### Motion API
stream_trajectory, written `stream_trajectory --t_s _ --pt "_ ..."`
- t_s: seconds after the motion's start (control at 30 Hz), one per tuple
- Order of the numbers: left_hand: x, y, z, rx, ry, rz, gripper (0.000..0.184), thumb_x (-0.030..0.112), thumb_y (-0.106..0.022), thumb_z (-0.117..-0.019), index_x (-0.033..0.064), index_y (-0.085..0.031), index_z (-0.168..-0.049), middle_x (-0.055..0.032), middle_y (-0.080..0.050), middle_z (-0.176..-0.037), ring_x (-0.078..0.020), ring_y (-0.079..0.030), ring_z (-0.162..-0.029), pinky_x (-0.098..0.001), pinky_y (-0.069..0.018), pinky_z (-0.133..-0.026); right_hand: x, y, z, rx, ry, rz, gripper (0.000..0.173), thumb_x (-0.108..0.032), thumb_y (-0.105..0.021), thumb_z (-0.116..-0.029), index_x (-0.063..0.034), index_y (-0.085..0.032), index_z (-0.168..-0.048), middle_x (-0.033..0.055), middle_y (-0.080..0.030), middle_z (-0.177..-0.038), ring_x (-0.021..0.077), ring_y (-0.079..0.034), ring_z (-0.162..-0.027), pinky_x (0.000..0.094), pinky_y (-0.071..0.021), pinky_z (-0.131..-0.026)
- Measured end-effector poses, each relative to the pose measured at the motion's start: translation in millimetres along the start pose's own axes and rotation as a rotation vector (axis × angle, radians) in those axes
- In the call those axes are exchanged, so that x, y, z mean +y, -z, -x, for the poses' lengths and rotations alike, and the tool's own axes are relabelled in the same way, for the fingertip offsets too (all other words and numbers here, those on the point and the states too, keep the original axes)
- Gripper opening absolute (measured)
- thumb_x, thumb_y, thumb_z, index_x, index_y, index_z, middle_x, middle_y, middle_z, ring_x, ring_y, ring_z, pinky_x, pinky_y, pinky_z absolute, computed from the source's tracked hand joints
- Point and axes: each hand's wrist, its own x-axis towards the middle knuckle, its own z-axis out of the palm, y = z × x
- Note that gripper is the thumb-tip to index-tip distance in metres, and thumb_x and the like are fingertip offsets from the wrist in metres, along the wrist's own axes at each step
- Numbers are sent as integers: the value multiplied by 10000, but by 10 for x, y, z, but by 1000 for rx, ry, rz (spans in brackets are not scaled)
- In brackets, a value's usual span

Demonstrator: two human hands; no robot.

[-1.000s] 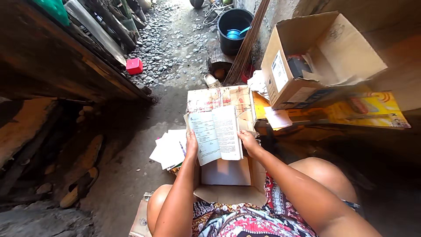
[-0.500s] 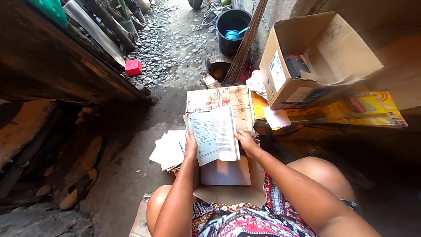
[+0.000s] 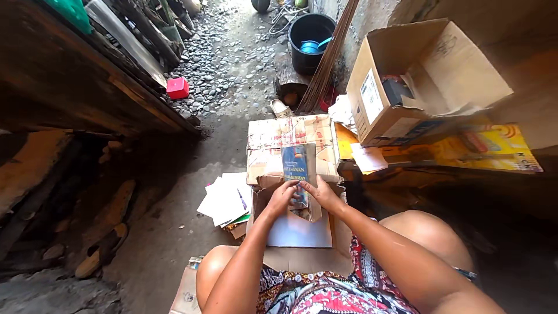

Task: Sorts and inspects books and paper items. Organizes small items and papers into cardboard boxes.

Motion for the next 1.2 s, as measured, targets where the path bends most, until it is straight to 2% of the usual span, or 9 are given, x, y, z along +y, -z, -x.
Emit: stream_trajectory --t_s 0.07,0.1,0.17,0.3,0.5,0.63,0.9,1.07,1.2 --pt "-37 -103 -19 -59 -7 -14 467 218 -334 -1056 38 -506 -1450 -162 -572 -1400 -231 -675 -1081 -422 -582 -858 90 28 -26 95 -43 -49 829 -296 -800 -888 49 -352 -1495 228 -594 -1356 258 -617 -1242 414 -506 -1075" --pt "-64 -138 -35 -78 -8 -26 457 209 -344 -1055 32 -507 -1443 -166 -560 -1414 -236 -675 -1090 -427 -585 -869 127 48 -46 137 -75 -86 720 -162 -776 -897 52 -386 -1462 232 -613 -1309 269 -650 -1177 424 -543 -1021" --pt "-98 -196 -63 -96 -15 -79 418 181 -397 -1044 27 -533 -1409 -166 -574 -1387 -239 -671 -1082 -436 -580 -881 167 108 -80 187 -145 -154 568 -41 -697 -929 43 -429 -1423 233 -631 -1246 284 -683 -1080 445 -580 -933" --pt "-101 -284 -63 -141 -44 -257 404 138 -516 -994 27 -562 -1379 -167 -616 -1332 -240 -669 -1038 -444 -548 -919 210 182 -128 221 -227 -228 495 -63 -651 -974 21 -437 -1412 229 -641 -1210 297 -697 -1023 473 -602 -850" --pt "-87 -399 62 -277 -33 -416 371 150 -547 -1008 1 -612 -1342 -173 -665 -1305 -261 -675 -1162 -473 -518 -1042 282 172 -179 299 -302 -287 505 -80 -627 -993 3 -393 -1433 239 -629 -1228 319 -695 -1041 496 -603 -847" --pt "-118 -452 155 -240 -159 -494 359 132 -560 -982 -18 -636 -1299 -186 -684 -1254 -267 -687 -1133 -459 -545 -1000 322 164 -213 360 -327 -350 563 -76 -621 -991 -18 -351 -1481 248 -600 -1288 345 -671 -1091 526 -591 -865" --pt "-241 -676 320 -327 -327 -734 373 174 -635 -969 8 -642 -1302 -223 -473 -1527 -331 -592 -1294 -481 -505 -1064 336 176 -211 377 -312 -463 411 -94 -581 -1025 33 -461 -1396 235 -635 -1232 301 -686 -1055 469 -597 -874" --pt "-272 -654 294 -368 -347 -791 319 175 -602 -993 -1 -650 -1255 -216 -538 -1446 -338 -621 -1233 -489 -531 -1015 389 170 -147 229 -345 -430 626 -56 -747 -887 48 -409 -1404 234 -663 -1166 309 -708 -990 466 -615 -834" --pt "-225 -594 261 -375 -347 -753 290 164 -563 -1023 -4 -653 -1243 -186 -639 -1321 -314 -656 -1185 -495 -532 -1007 384 138 -81 160 -333 -412 680 57 -714 -846 21 -344 -1415 235 -647 -1172 312 -710 -959 462 -620 -784"
